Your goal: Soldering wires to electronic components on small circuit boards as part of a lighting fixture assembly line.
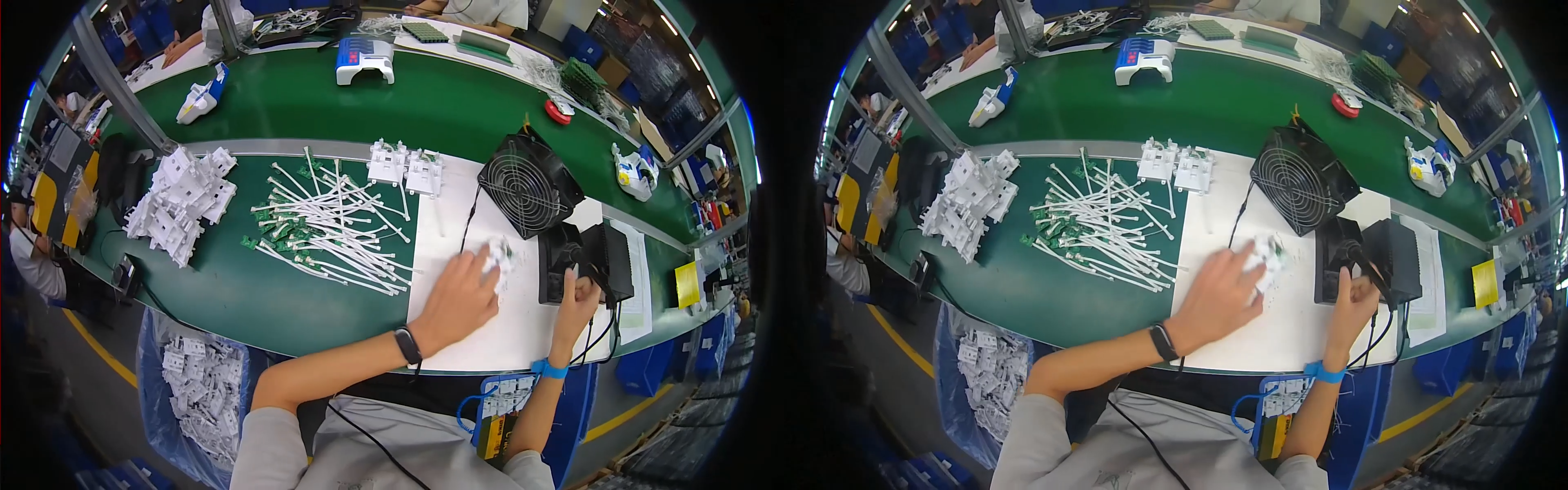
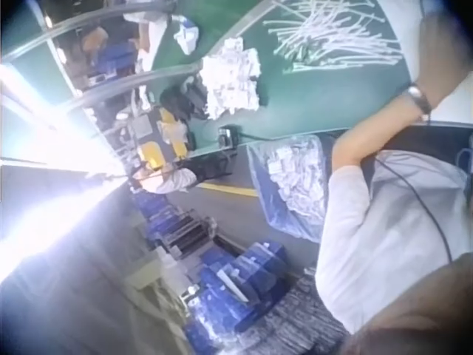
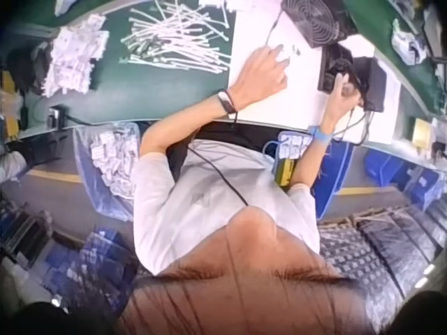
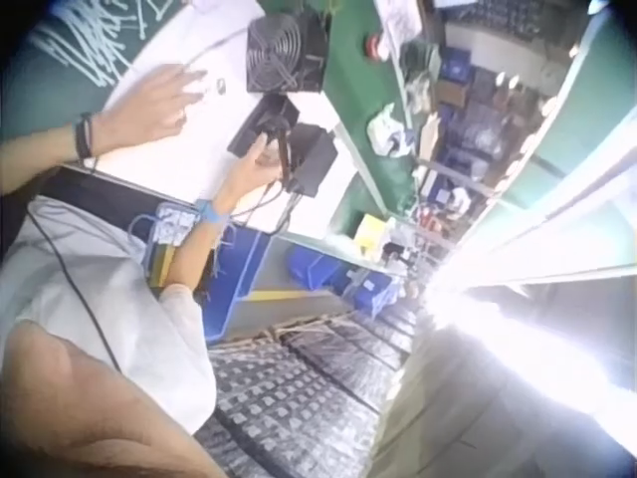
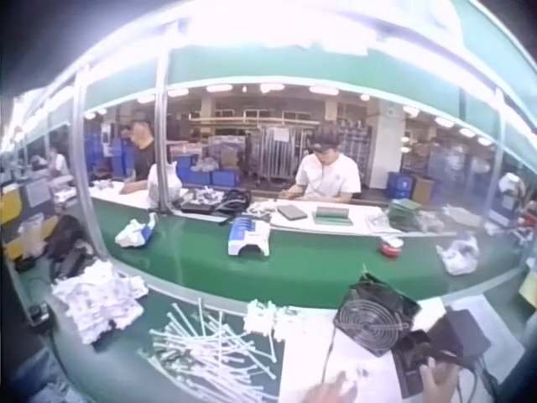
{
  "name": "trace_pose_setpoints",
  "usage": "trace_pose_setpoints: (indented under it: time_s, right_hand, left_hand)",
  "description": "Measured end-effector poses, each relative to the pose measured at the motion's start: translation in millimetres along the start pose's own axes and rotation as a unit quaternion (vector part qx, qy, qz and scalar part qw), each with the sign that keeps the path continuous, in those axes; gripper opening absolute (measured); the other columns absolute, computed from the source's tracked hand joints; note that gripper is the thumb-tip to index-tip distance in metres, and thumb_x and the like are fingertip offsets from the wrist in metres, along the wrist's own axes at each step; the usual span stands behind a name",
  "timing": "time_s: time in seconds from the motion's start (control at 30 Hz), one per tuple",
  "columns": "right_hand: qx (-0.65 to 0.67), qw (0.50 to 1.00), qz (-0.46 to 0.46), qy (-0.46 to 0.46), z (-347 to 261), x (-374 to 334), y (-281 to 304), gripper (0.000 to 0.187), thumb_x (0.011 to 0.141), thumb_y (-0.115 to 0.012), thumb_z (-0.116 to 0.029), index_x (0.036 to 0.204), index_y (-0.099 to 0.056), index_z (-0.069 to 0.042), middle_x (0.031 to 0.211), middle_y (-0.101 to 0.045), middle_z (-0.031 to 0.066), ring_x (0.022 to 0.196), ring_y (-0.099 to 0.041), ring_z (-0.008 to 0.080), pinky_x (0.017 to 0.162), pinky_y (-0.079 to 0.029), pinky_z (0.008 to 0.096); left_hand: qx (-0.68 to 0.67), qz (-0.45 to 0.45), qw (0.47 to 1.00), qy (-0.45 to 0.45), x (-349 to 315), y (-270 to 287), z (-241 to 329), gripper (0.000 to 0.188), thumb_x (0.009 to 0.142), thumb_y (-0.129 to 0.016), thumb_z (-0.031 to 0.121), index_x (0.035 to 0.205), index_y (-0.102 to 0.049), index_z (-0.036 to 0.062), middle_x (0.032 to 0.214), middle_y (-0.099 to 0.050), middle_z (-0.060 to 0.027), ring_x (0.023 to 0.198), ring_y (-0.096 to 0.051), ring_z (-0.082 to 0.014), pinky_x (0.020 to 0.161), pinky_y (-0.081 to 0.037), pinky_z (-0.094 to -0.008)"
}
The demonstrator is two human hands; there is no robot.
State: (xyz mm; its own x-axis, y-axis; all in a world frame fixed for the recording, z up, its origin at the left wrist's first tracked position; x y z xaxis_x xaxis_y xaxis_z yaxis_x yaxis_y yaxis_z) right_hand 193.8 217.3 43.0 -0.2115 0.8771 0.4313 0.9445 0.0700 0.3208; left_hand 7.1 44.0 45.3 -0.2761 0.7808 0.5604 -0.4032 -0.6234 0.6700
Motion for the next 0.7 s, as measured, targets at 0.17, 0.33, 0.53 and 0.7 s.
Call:
trace_pose_setpoints:
  time_s: [0.17,0.33,0.53,0.7]
  right_hand:
    - [-0.022,0.998,0.024,-0.052,5,-46,16,0.031,0.103,-0.061,-0.008,0.133,-0.056,0.0,0.072,-0.034,-0.0065,0.066,-0.03,0.0036,0.06,-0.024,0.0236]
    - [-0.001,0.999,-0.003,-0.04,3,-50,7,0.032,0.105,-0.057,-0.007,0.136,-0.054,0.0,0.074,-0.033,-0.0063,0.067,-0.029,0.0042,0.06,-0.024,0.0247]
    - [0.006,0.999,-0.033,-0.038,21,-51,14,0.022,0.105,-0.056,-0.005,0.125,-0.062,-0.002,0.07,-0.04,-0.0072,0.062,-0.032,0.0019,0.055,-0.024,0.0243]
    - [-0.023,0.994,-0.1,-0.029,2,-66,7,0.024,0.106,-0.055,-0.009,0.128,-0.061,-0.002,0.075,-0.043,-0.0057,0.065,-0.036,0.0026,0.058,-0.028,0.0225]
  left_hand:
    - [0.096,0.151,0.978,0.109,40,74,-63,0.038,0.079,-0.077,0.019,0.112,-0.069,0.0011,0.131,-0.062,-0.0205,0.108,-0.056,-0.0385,0.098,-0.047,-0.0474]
    - [0.163,0.049,0.972,0.161,48,52,-130,0.039,0.086,-0.076,0.025,0.112,-0.067,-0.0023,0.126,-0.062,-0.0228,0.106,-0.055,-0.0372,0.095,-0.047,-0.0468]
    - [0.222,0.112,0.962,0.114,28,77,-110,0.064,0.089,-0.072,0.05,0.126,-0.063,-0.0021,0.138,-0.056,-0.0269,0.12,-0.052,-0.0434,0.114,-0.033,-0.0565]
    - [0.311,0.101,0.921,0.211,-26,222,-132,0.055,0.082,-0.081,0.04,0.119,-0.069,0.0014,0.116,-0.07,-0.0212,0.112,-0.063,-0.0386,0.1,-0.044,-0.0498]
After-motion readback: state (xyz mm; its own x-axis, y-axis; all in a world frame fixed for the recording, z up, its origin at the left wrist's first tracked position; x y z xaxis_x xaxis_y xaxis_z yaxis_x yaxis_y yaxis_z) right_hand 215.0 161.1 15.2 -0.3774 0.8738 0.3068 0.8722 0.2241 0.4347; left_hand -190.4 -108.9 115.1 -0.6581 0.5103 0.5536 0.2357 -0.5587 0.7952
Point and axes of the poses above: each hand's wrist, its own x-axis towards the middle knuckle, its own y-axis out of the back of the hand, z = x × y, the point moved 6 cm from there along x, towards the middle knuckle
